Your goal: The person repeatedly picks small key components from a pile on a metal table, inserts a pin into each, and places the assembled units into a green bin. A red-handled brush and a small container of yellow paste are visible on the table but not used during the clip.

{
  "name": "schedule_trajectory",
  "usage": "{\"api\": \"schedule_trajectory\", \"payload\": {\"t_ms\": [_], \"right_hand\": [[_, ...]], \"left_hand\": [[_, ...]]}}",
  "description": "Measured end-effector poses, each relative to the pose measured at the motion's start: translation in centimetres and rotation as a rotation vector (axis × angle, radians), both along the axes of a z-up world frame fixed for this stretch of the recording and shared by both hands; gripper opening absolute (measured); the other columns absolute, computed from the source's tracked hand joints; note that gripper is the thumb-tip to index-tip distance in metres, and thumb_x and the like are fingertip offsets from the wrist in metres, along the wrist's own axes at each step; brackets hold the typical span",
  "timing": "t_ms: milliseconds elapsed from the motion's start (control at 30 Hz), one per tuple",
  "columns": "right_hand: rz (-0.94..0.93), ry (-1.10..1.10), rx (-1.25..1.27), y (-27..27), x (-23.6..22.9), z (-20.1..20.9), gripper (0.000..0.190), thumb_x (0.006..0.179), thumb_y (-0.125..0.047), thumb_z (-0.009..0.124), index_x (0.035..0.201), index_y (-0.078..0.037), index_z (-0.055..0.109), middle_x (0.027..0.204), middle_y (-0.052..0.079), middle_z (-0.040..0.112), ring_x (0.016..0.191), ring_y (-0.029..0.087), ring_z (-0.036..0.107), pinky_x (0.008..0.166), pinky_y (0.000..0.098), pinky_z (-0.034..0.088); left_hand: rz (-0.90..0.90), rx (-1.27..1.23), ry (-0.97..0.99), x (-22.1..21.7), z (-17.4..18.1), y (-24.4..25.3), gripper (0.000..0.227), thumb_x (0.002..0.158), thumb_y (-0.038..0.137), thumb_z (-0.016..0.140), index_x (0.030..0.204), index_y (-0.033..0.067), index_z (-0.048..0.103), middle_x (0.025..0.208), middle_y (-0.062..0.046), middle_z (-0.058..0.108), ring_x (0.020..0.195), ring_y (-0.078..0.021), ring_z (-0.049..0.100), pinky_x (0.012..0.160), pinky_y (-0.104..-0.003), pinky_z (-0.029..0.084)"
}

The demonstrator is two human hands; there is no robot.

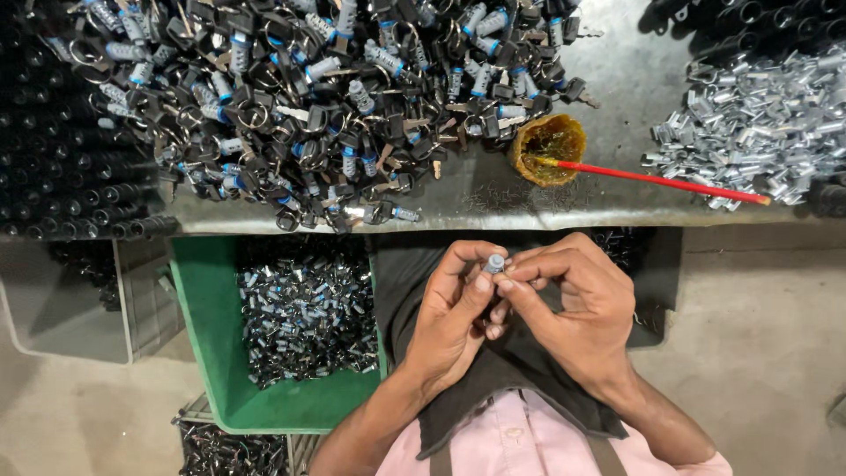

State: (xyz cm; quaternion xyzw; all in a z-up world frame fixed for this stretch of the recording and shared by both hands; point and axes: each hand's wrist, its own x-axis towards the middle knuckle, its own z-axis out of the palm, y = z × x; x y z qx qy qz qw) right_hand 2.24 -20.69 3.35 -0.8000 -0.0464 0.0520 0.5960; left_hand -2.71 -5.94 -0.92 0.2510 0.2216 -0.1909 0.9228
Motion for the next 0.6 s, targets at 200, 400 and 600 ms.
{"api": "schedule_trajectory", "payload": {"t_ms": [200,400,600], "right_hand": [[0.020,0.024,-0.062,-0.1,0.2,0.5,0.015,0.084,0.003,0.082,0.094,-0.001,0.072,0.099,0.009,0.072,0.083,0.010,0.065,0.074,0.0225,0.053],[0.008,0.046,-0.102,-0.8,0.0,0.3,0.015,0.083,0.003,0.082,0.093,-0.001,0.072,0.097,0.007,0.072,0.081,0.010,0.064,0.071,0.0226,0.052],[0.068,0.219,0.357,-2.7,-0.5,-3.0,0.032,0.088,0.014,0.077,0.108,-0.003,0.060,0.101,0.007,0.057,0.089,0.014,0.060,0.080,0.0262,0.052]], "left_hand": [[-0.005,0.003,0.020,0.0,-0.3,0.1,0.025,0.106,0.021,0.064,0.126,0.0086,0.056,0.107,-0.001,0.062,0.080,-0.0086,0.056,0.063,-0.021,0.046],[-0.027,0.054,0.018,-0.2,-0.5,0.0,0.024,0.106,0.022,0.064,0.126,0.0082,0.057,0.107,-0.001,0.062,0.083,-0.0088,0.057,0.066,-0.022,0.047],[-0.090,0.028,-0.003,0.1,-1.2,0.4,0.033,0.108,0.021,0.070,0.131,-0.0016,0.063,0.100,-0.003,0.063,0.085,-0.0075,0.055,0.070,-0.022,0.045]]}}
